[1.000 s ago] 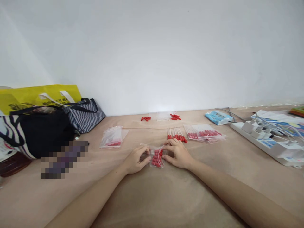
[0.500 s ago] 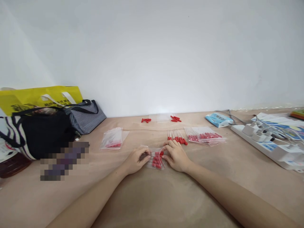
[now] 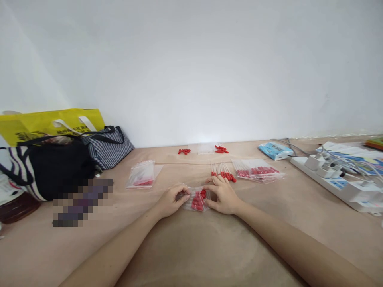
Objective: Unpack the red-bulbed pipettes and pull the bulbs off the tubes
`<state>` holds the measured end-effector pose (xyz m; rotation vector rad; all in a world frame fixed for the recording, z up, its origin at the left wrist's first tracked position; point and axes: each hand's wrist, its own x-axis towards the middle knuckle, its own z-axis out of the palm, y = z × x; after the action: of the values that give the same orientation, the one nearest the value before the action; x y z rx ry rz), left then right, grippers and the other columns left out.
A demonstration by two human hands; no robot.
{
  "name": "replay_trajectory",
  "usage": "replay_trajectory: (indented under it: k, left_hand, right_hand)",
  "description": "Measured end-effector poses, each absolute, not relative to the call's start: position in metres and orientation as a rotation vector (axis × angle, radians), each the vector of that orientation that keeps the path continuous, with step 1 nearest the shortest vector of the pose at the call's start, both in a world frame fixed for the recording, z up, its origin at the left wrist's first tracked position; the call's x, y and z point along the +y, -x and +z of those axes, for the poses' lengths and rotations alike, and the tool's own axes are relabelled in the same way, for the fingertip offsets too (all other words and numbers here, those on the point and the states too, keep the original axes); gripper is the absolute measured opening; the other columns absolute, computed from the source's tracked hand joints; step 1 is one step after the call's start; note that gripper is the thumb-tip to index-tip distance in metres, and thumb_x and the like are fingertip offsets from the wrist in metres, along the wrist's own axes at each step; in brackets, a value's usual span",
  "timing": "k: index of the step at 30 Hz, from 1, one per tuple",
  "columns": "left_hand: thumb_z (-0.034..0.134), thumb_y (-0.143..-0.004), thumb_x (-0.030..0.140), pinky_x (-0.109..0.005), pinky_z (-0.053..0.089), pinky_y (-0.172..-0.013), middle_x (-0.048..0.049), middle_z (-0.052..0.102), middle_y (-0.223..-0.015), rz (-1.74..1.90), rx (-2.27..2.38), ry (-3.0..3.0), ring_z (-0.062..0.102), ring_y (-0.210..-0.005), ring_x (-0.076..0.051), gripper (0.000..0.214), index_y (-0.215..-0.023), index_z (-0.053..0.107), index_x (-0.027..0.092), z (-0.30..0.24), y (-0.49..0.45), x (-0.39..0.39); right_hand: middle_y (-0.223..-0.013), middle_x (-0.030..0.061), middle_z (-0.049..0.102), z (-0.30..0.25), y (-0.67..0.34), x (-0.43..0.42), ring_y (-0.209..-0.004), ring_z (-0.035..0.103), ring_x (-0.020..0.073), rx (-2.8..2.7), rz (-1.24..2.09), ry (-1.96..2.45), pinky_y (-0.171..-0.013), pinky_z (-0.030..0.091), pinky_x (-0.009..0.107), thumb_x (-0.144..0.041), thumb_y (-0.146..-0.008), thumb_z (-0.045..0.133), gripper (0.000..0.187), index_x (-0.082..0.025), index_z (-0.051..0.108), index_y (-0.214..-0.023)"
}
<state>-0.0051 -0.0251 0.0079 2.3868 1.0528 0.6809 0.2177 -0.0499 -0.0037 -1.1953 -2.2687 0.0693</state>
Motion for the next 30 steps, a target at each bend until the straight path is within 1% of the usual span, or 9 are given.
replay_trajectory:
  k: [4, 8, 10, 14, 18, 21, 25, 28, 30]
  left_hand:
    - [0.045, -0.081, 0.026, -0.025, 0.042, -0.073, -0.0015, 0.059, -0.081, 0.678, 1.012, -2.392, 0.053, -0.077, -0.013, 0.014, -0.083, 0.056, 0.017, 0.010, 0.005, -0.025]
    - [0.045, -0.081, 0.026, -0.026, 0.042, -0.074, -0.0015, 0.059, -0.082, 0.666, 1.007, -2.381, 0.053, -0.077, -0.013, 0.014, -0.083, 0.055, 0.017, 0.011, 0.005, -0.025]
    - [0.045, -0.080, 0.026, -0.026, 0.042, -0.074, -0.0017, 0.059, -0.081, 0.667, 1.014, -2.380, 0.053, -0.077, -0.014, 0.014, -0.082, 0.056, 0.017, 0.012, 0.005, -0.025]
    - [0.045, -0.080, 0.027, -0.027, 0.042, -0.073, -0.0020, 0.059, -0.080, 0.663, 1.033, -2.383, 0.053, -0.077, -0.014, 0.015, -0.080, 0.056, 0.017, 0.014, 0.004, -0.027]
    - [0.045, -0.081, 0.026, -0.027, 0.042, -0.074, -0.0021, 0.060, -0.080, 0.664, 1.028, -2.385, 0.054, -0.077, -0.014, 0.015, -0.082, 0.057, 0.018, 0.014, 0.004, -0.027]
    - [0.045, -0.081, 0.026, -0.027, 0.042, -0.074, -0.0026, 0.061, -0.082, 0.662, 1.019, -2.398, 0.054, -0.078, -0.015, 0.015, -0.081, 0.057, 0.017, 0.014, 0.004, -0.026]
    - [0.043, -0.082, 0.028, -0.027, 0.042, -0.073, -0.0028, 0.061, -0.082, 0.642, 1.029, -2.402, 0.054, -0.078, -0.015, 0.018, -0.081, 0.057, 0.017, 0.013, 0.005, -0.026]
    - [0.043, -0.083, 0.029, -0.027, 0.041, -0.074, -0.0025, 0.061, -0.083, 0.638, 1.032, -2.407, 0.054, -0.078, -0.015, 0.018, -0.082, 0.057, 0.017, 0.012, 0.005, -0.026]
    - [0.042, -0.083, 0.029, -0.027, 0.041, -0.074, -0.0024, 0.060, -0.083, 0.636, 1.036, -2.414, 0.053, -0.079, -0.015, 0.019, -0.083, 0.056, 0.017, 0.012, 0.005, -0.026]
  right_hand:
    - [-0.097, 0.0050, 0.055, -0.003, -0.217, -0.048, -0.084, 0.042, 0.0179, -2.322, -0.112, 1.039, -0.072, 0.029, 0.033, -0.032, -0.078, 0.054, 0.019, -0.024, 0.062, -0.094]
    - [-0.086, 0.0042, 0.057, -0.002, -0.216, -0.048, -0.078, 0.043, 0.0166, -2.356, -0.179, 0.962, -0.068, 0.027, 0.032, -0.030, -0.080, 0.052, 0.018, -0.024, 0.063, -0.093]
    - [-0.087, 0.0040, 0.058, -0.001, -0.217, -0.048, -0.079, 0.043, 0.0166, -2.369, -0.154, 0.975, -0.068, 0.026, 0.032, -0.031, -0.079, 0.052, 0.019, -0.025, 0.062, -0.095]
    - [-0.099, 0.0032, 0.058, 0.003, -0.217, -0.050, -0.084, 0.044, 0.0173, -2.465, -0.082, 1.008, -0.071, 0.026, 0.033, -0.031, -0.079, 0.051, 0.024, -0.026, 0.059, -0.102]
    - [-0.099, 0.0051, 0.058, 0.006, -0.213, -0.051, -0.085, 0.042, 0.0191, -2.540, -0.122, 1.051, -0.072, 0.027, 0.035, -0.027, -0.082, 0.046, 0.025, -0.023, 0.057, -0.104]
    - [-0.096, 0.0074, 0.056, 0.005, -0.208, -0.052, -0.084, 0.041, 0.0198, -2.542, -0.161, 1.101, -0.073, 0.028, 0.034, -0.024, -0.083, 0.043, 0.022, -0.019, 0.057, -0.098]
    - [-0.091, 0.0080, 0.055, 0.003, -0.205, -0.052, -0.079, 0.041, 0.0183, -2.520, -0.145, 1.145, -0.071, 0.030, 0.032, -0.021, -0.085, 0.038, 0.021, -0.017, 0.057, -0.094]
    - [-0.093, 0.0071, 0.055, 0.004, -0.208, -0.053, -0.081, 0.042, 0.0182, -2.502, -0.067, 1.128, -0.073, 0.030, 0.032, -0.023, -0.085, 0.038, 0.022, -0.017, 0.056, -0.097]
    - [-0.098, 0.0058, 0.056, 0.005, -0.212, -0.053, -0.084, 0.042, 0.0185, -2.503, 0.004, 1.098, -0.074, 0.030, 0.032, -0.024, -0.082, 0.043, 0.025, -0.019, 0.054, -0.103]
